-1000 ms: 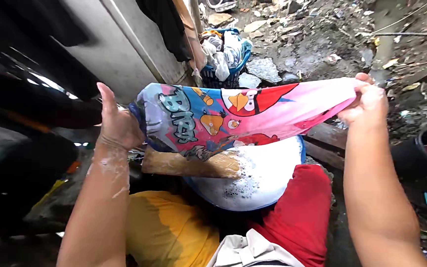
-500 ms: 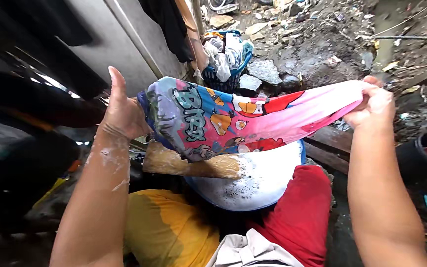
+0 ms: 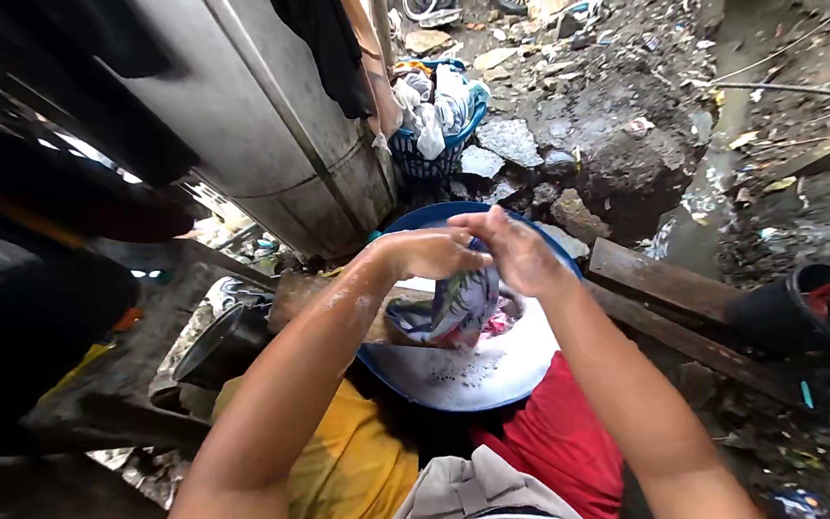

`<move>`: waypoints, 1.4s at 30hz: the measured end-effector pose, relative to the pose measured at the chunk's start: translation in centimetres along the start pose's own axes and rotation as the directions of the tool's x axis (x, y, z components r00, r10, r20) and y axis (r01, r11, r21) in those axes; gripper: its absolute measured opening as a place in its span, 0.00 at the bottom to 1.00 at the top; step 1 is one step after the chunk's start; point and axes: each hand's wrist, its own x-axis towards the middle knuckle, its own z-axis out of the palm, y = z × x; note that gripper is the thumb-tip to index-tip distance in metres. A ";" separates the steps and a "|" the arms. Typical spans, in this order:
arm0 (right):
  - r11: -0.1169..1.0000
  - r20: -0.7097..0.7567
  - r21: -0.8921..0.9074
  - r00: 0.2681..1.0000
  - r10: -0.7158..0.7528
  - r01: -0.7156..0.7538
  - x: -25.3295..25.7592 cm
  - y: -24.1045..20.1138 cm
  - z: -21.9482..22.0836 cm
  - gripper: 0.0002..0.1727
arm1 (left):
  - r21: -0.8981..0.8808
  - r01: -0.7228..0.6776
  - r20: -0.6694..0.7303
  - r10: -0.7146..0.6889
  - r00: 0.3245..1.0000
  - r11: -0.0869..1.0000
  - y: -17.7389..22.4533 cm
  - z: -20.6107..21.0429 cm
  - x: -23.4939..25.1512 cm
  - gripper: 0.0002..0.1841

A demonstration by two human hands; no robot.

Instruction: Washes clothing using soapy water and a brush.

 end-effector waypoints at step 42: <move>0.941 -0.333 0.119 0.906 -0.262 0.316 -1.2 -8.6 -0.4 0.14 | -0.333 -0.235 -0.267 0.147 0.952 0.913 -11.6 9.2 -0.7 0.07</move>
